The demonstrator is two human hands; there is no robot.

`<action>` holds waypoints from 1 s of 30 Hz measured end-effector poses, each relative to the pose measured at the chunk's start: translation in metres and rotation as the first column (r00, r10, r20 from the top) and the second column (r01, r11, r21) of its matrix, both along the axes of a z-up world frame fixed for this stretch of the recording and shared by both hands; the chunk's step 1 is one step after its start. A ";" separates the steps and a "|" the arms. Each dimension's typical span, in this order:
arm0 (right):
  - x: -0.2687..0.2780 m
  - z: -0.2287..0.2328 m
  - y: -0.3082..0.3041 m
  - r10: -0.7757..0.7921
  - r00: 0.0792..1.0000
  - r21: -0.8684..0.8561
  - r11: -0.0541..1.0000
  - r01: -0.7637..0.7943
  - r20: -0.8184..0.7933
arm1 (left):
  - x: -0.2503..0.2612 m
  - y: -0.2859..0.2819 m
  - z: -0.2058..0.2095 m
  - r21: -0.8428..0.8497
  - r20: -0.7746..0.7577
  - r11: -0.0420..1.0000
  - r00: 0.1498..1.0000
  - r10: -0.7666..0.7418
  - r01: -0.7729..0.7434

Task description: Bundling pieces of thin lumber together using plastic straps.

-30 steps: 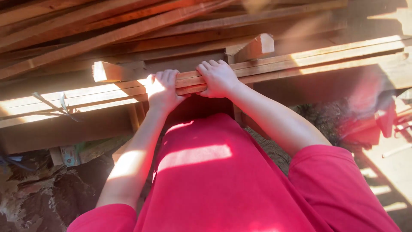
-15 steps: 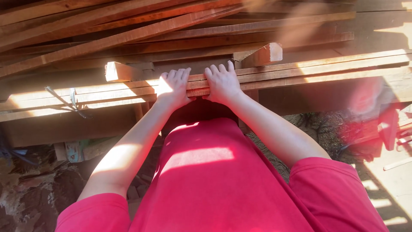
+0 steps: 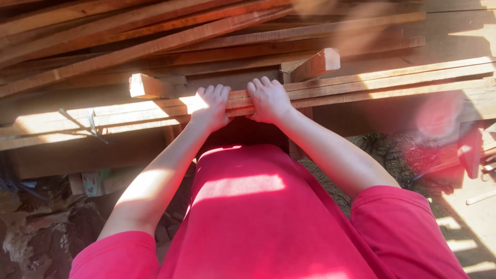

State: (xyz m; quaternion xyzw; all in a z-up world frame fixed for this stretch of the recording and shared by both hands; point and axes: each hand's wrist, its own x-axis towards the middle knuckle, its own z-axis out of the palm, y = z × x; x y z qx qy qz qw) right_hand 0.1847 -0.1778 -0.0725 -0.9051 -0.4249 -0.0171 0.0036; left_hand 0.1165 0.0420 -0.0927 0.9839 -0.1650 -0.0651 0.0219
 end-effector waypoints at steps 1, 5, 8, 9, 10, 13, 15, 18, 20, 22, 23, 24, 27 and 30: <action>0.002 0.000 0.002 -0.022 0.999 -0.056 0.998 0.019 -0.038 | 0.002 -0.001 0.003 -0.002 -0.043 0.999 0.998 0.047 -0.048; 0.005 0.006 0.014 -0.128 0.979 -0.230 0.969 0.090 -0.157 | -0.002 -0.026 0.027 0.175 -0.075 0.955 0.964 0.256 -0.240; -0.009 0.038 0.021 -0.021 0.988 -0.124 0.992 0.001 -0.155 | -0.029 -0.040 0.070 -0.426 -0.121 0.856 0.956 0.268 -0.294; -0.008 0.037 0.022 -0.021 0.989 -0.130 0.992 0.001 -0.148 | -0.044 -0.041 0.070 -0.432 -0.116 0.853 0.956 0.268 -0.292; -0.008 0.036 0.024 -0.051 0.982 -0.117 0.993 0.031 -0.180 | -0.059 -0.042 0.070 -0.710 -0.094 0.629 0.927 0.363 -0.319; -0.010 0.022 0.025 -0.067 0.980 -0.080 0.995 0.053 -0.188 | -0.105 -0.030 0.006 -0.802 -0.583 -0.170 0.686 0.436 -0.573; -0.008 0.017 0.023 -0.041 0.988 -0.053 0.998 0.034 -0.150 | -0.129 -0.021 -0.056 -0.416 -0.903 -0.597 0.388 0.183 -0.686; -0.010 0.017 0.021 -0.008 0.999 0.039 0.999 0.010 -0.039 | -0.146 -0.018 -0.134 0.140 -0.960 -0.944 0.192 -0.203 -0.297; -0.011 0.011 0.021 0.012 0.997 0.135 0.991 -0.021 0.070 | -0.142 -0.023 -0.169 0.327 -0.926 -0.930 0.142 -0.351 -0.165; -0.009 0.011 0.020 0.006 0.999 0.117 0.993 -0.011 0.042 | -0.099 -0.042 -0.120 0.282 -0.923 -0.956 0.250 -0.292 -0.078; -0.010 0.012 0.019 0.012 1.000 0.102 0.995 -0.013 0.016 | -0.081 -0.053 -0.096 0.238 -0.911 -0.971 0.353 -0.213 0.027; -0.020 0.017 0.020 0.012 1.000 0.098 0.995 -0.013 0.011 | -0.092 -0.057 -0.126 0.242 -0.912 -0.970 0.349 -0.217 0.029; -0.007 0.028 0.024 0.026 0.999 0.078 0.997 -0.024 -0.024 | -0.071 -0.064 -0.191 0.064 -0.810 -0.986 0.586 0.039 0.154; -0.011 0.030 0.025 0.011 0.998 0.065 0.998 -0.006 -0.068 | -0.071 -0.062 -0.192 0.074 -0.840 -0.978 0.540 0.045 0.195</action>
